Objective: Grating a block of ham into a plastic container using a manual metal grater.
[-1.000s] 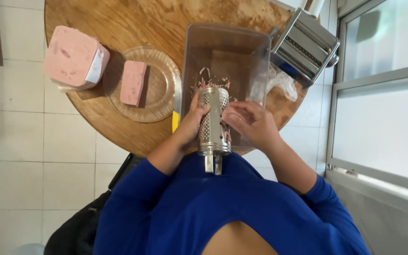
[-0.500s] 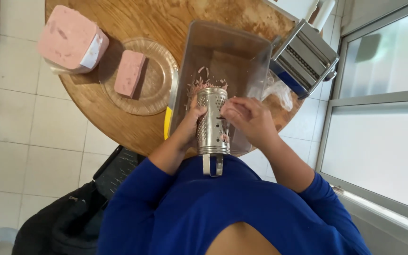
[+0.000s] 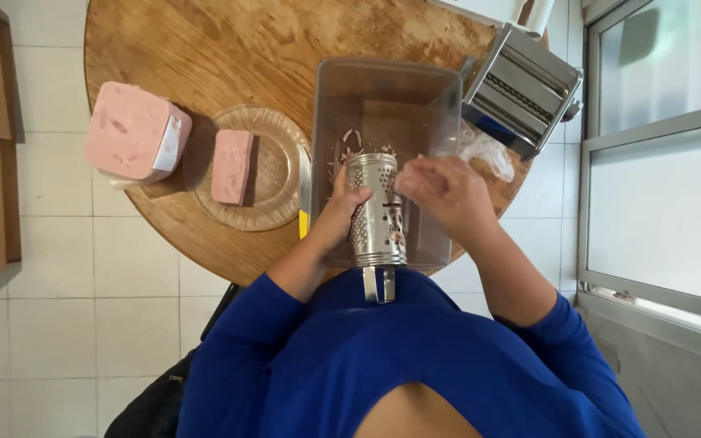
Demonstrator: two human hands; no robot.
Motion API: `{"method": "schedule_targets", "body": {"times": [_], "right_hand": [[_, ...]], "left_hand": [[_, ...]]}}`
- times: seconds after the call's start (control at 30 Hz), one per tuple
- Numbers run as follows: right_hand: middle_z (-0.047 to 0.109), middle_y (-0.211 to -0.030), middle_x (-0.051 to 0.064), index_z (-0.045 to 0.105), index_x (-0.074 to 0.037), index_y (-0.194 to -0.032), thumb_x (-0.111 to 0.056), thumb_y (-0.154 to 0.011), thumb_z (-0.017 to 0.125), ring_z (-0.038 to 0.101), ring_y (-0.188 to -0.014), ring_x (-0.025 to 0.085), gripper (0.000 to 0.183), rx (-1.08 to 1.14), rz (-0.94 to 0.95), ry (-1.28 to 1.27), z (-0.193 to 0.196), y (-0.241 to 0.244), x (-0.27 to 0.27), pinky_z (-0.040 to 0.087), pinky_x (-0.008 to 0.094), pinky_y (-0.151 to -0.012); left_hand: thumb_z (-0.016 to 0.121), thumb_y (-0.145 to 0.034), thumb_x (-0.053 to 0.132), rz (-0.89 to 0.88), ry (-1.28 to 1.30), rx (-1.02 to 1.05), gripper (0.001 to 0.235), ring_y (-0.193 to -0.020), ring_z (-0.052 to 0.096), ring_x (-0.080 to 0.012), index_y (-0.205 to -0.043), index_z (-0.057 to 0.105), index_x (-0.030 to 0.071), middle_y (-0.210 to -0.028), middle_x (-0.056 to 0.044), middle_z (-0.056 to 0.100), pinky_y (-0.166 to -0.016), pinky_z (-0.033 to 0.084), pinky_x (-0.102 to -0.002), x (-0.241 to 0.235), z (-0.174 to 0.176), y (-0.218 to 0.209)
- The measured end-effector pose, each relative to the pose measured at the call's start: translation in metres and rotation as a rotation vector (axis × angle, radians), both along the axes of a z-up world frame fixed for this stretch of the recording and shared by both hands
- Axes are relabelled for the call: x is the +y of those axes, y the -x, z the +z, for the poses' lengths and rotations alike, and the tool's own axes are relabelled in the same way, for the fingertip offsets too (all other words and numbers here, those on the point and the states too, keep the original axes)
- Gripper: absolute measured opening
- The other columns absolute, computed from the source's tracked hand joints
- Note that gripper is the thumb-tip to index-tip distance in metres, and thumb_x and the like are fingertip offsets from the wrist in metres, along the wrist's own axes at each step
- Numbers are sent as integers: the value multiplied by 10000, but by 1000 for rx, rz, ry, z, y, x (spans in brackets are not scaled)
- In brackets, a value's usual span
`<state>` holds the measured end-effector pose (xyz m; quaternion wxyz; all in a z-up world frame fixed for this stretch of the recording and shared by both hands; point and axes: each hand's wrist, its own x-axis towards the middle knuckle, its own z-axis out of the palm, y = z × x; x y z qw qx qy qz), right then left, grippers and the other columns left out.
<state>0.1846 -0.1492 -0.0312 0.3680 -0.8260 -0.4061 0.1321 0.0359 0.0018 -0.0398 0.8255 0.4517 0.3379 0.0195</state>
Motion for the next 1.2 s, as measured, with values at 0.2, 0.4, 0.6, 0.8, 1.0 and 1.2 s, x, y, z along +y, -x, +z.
{"method": "schedule_targets", "body": {"times": [0.2, 0.4, 0.6, 0.8, 1.0, 1.2], "right_hand": [[729, -1068, 75, 746, -293, -1198, -491, -902, 788, 727, -939, 347, 359, -2, -27, 74, -16, -2, 7, 581, 424, -780], [743, -1092, 155, 750, -208, -1189, -437, -925, 748, 710, -1024, 414, 349, 198, 4, 7, 2, 1, 10, 563, 465, -837], [775, -1037, 81, 773, -254, -1156, -443, -921, 735, 747, -984, 281, 304, 376, -14, 82, 1, 12, 15, 572, 377, -845], [775, -976, 23, 775, -307, -1162, -530, -951, 687, 744, -952, 221, 319, 315, -41, 183, -9, -17, 14, 577, 343, -807], [757, -823, 124, 786, -165, -1116, -376, -947, 697, 685, -740, 180, 285, 496, 57, 119, -20, -5, 10, 555, 342, -609], [749, -865, 163, 773, -122, -1143, -337, -994, 687, 692, -715, 189, 275, 541, 41, 7, -28, -22, 30, 551, 327, -541]], "left_hand": [[721, -787, 399, 61, 31, -12, 1058, -1279, 514, -429, -1601, 103, 124, -1417, -319, 443, -1038, 464, -520, -23, -46, -3], [708, -825, 426, 85, -27, -22, 1061, -1265, 528, -442, -1602, 55, 117, -1396, -337, 478, -1022, 466, -541, -6, -40, 0], [651, -855, 310, -13, -165, 77, 940, -1378, 419, -473, -1602, 107, 133, -1568, -339, 258, -1153, 320, -553, -10, 17, 1], [643, -794, 497, -46, -173, 85, 1067, -1468, 239, -472, -1590, 89, 53, -1601, -333, 155, -1213, 170, -550, -4, 47, 2], [618, -793, 485, -33, -116, 124, 1040, -1434, 310, -498, -1597, 107, 67, -1529, -372, 305, -1193, 241, -549, 4, 27, 2], [646, -782, 548, -51, -47, 71, 1057, -1402, 372, -490, -1601, 137, 116, -1511, -368, 339, -1165, 304, -540, -8, 13, 9]]}}
